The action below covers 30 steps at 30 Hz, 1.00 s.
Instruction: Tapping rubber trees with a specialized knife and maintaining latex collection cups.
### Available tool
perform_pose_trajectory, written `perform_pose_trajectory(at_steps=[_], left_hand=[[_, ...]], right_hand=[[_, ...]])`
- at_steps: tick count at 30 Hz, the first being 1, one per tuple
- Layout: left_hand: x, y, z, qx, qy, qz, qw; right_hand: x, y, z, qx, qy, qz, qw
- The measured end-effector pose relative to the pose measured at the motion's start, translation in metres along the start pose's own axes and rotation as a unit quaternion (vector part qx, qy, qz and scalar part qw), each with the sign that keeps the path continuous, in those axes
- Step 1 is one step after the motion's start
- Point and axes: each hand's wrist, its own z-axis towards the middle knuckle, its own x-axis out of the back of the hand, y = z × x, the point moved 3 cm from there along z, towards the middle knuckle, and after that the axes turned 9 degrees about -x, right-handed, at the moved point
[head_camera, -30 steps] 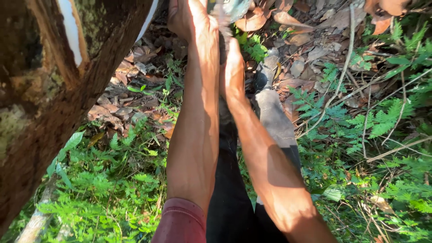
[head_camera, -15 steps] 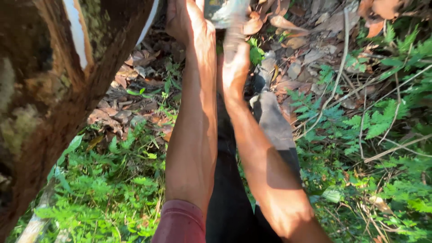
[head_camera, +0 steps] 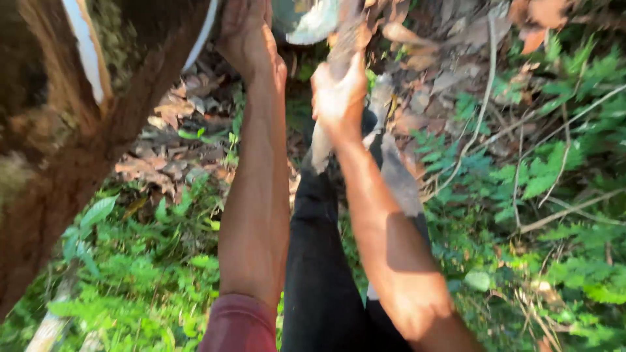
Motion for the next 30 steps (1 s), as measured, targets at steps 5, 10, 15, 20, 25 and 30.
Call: perform_pose_trajectory(at_steps=[5, 10, 15, 20, 25, 30], left_hand=[[0.072, -0.027, -0.007, -0.059, -0.026, 0.195, 0.979], [0.059, -0.023, -0.010, -0.076, -0.056, 0.259, 0.961], [0.076, -0.045, 0.014, -0.079, -0.075, 0.342, 0.933], [0.063, -0.033, 0.009, -0.116, -0.047, 0.390, 0.912], [0.088, -0.049, 0.022, -0.067, -0.028, 0.365, 0.928], [0.141, -0.093, 0.047, -0.140, -0.063, 0.389, 0.908]], right_hand=[[0.012, -0.001, 0.038, -0.346, -0.053, 0.161, 0.923], [-0.004, 0.007, 0.069, -0.354, -0.038, 0.251, 0.900], [-0.013, 0.026, 0.076, -0.263, -0.067, 0.314, 0.910], [-0.008, 0.010, 0.078, -0.231, -0.049, 0.208, 0.949], [-0.013, 0.020, 0.078, -0.207, -0.056, 0.154, 0.964], [-0.014, 0.014, 0.078, -0.187, -0.050, 0.166, 0.967]])
